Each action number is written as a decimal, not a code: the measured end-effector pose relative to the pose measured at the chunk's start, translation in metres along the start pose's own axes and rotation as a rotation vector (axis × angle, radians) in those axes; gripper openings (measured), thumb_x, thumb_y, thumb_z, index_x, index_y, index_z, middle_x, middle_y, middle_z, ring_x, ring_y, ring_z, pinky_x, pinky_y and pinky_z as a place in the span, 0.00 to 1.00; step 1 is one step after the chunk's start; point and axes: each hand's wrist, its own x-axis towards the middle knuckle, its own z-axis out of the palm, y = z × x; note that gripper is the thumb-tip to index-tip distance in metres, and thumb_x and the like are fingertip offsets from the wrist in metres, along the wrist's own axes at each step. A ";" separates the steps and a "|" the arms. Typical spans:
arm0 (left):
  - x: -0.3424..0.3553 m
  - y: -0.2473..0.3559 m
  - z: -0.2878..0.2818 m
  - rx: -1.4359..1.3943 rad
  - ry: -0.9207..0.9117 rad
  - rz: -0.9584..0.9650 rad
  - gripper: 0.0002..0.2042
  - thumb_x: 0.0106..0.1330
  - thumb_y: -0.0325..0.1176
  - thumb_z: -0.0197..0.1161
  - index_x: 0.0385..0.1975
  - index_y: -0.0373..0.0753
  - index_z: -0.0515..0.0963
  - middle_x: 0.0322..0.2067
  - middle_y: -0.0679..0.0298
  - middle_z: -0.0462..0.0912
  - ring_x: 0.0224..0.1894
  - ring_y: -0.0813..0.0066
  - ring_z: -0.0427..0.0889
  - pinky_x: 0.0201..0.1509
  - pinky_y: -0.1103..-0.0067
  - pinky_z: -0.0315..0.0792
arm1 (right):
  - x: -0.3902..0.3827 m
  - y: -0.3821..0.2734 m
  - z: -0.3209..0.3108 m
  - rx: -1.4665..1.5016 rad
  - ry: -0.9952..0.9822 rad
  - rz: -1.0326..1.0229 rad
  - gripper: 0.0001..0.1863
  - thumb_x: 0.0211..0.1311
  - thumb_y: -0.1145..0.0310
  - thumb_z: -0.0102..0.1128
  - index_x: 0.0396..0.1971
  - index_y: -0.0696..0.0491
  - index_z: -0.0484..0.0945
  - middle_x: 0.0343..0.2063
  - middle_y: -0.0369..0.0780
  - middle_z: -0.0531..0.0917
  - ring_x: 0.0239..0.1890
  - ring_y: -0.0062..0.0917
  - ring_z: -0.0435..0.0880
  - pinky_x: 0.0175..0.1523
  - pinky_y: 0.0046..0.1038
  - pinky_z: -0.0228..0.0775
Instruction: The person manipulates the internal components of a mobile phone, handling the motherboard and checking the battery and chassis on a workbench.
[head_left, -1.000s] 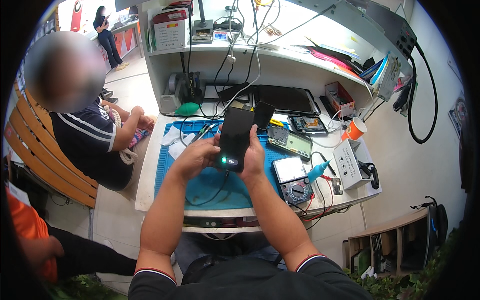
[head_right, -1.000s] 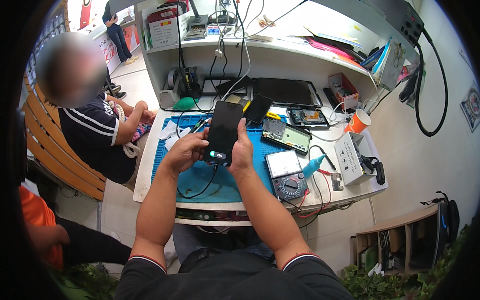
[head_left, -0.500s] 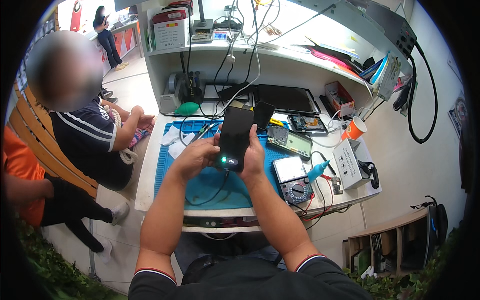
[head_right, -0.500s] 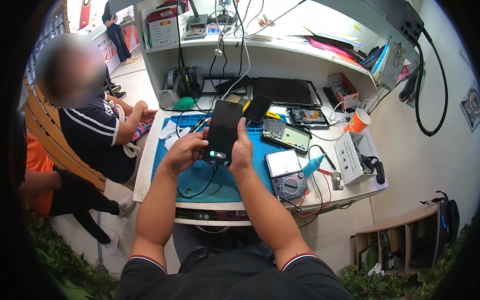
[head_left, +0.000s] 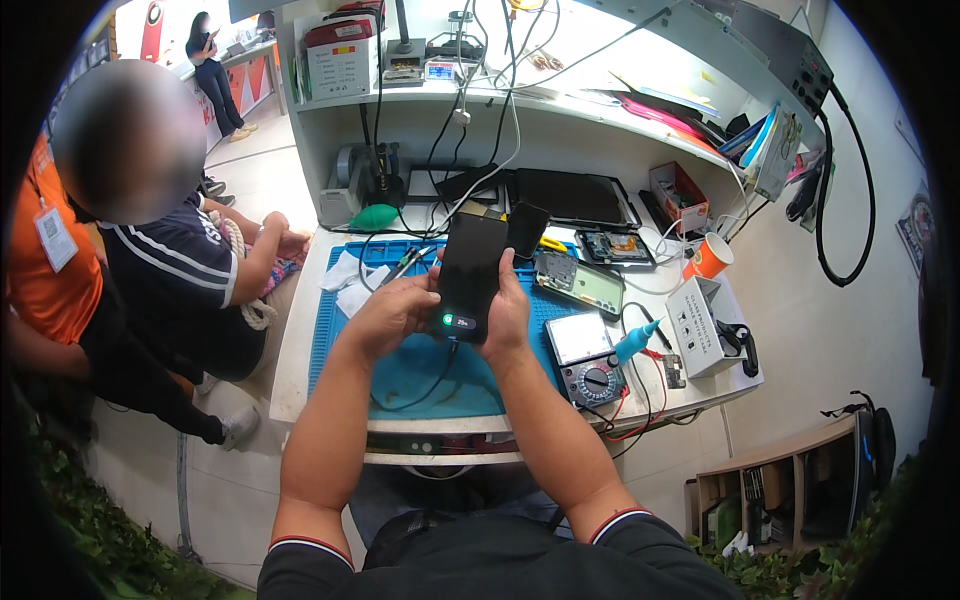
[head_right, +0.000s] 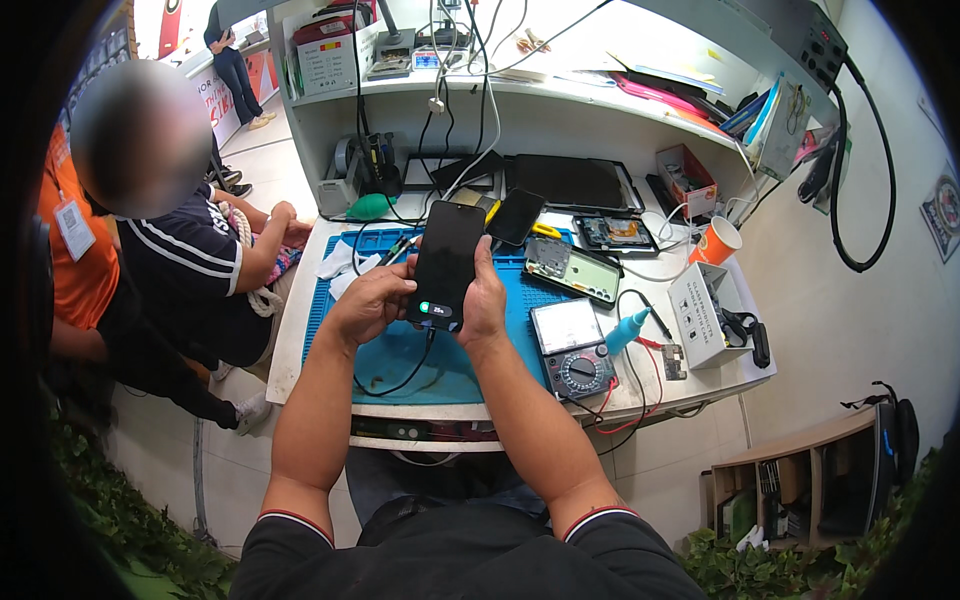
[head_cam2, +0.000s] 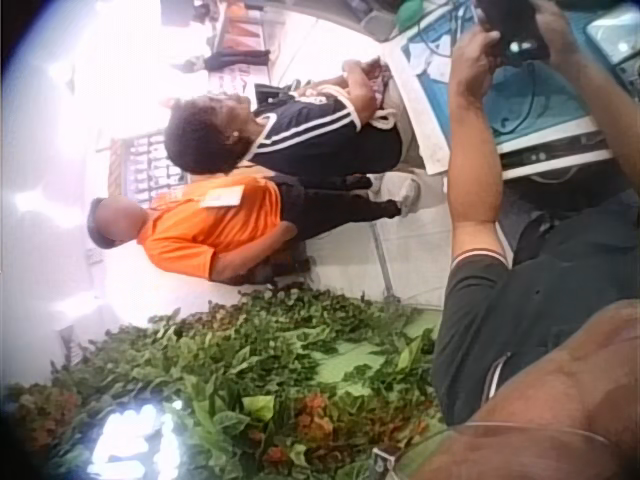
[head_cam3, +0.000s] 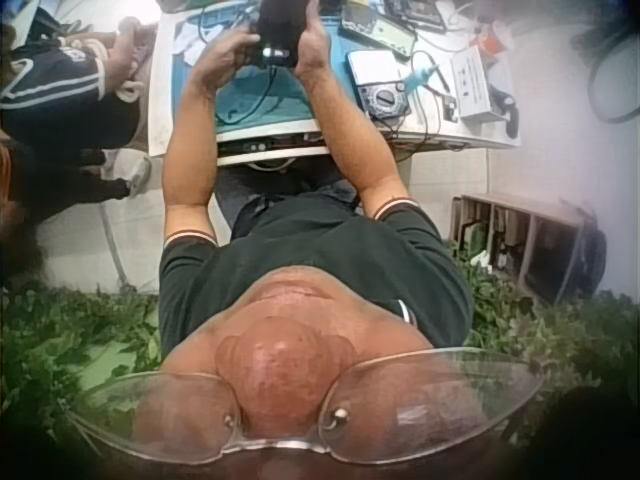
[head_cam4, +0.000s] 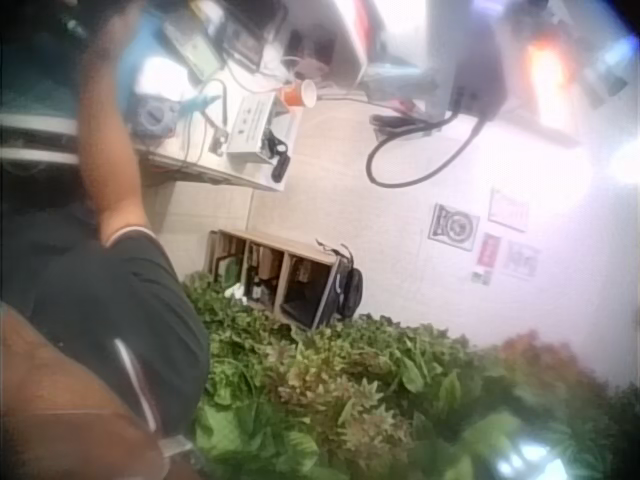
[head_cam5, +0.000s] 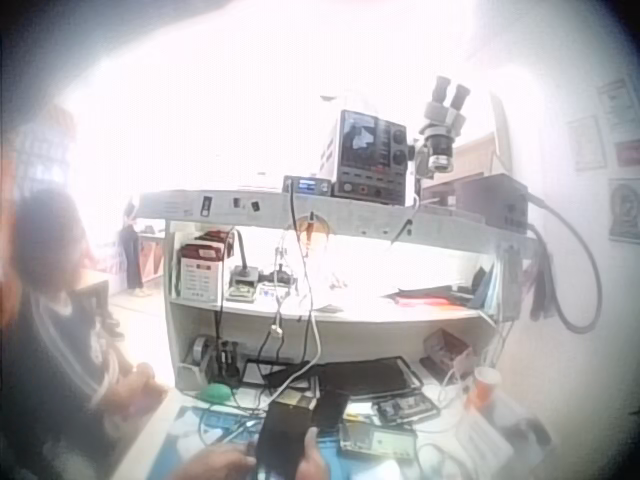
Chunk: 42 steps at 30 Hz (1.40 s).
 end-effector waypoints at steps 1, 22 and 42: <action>0.000 0.000 0.000 0.003 -0.001 0.000 0.16 0.73 0.30 0.55 0.57 0.35 0.78 0.48 0.68 0.85 0.44 0.80 0.86 0.49 0.77 0.80 | 0.000 0.000 0.000 -0.003 -0.002 0.003 0.37 0.84 0.37 0.32 0.66 0.57 0.72 0.55 0.46 0.83 0.53 0.37 0.86 0.59 0.42 0.83; 0.003 -0.005 -0.004 -0.020 -0.027 0.017 0.16 0.74 0.31 0.54 0.58 0.33 0.77 0.49 0.63 0.85 0.43 0.75 0.88 0.48 0.71 0.83 | -0.001 0.000 -0.001 -0.006 0.005 0.007 0.37 0.84 0.38 0.32 0.66 0.56 0.72 0.55 0.46 0.82 0.54 0.38 0.85 0.61 0.43 0.81; 0.006 -0.007 -0.007 -0.084 -0.024 0.026 0.18 0.77 0.32 0.53 0.62 0.33 0.76 0.54 0.64 0.84 0.50 0.76 0.87 0.53 0.74 0.83 | 0.005 0.004 -0.011 0.026 -0.038 0.007 0.40 0.83 0.36 0.32 0.64 0.60 0.73 0.51 0.47 0.84 0.52 0.37 0.87 0.60 0.41 0.81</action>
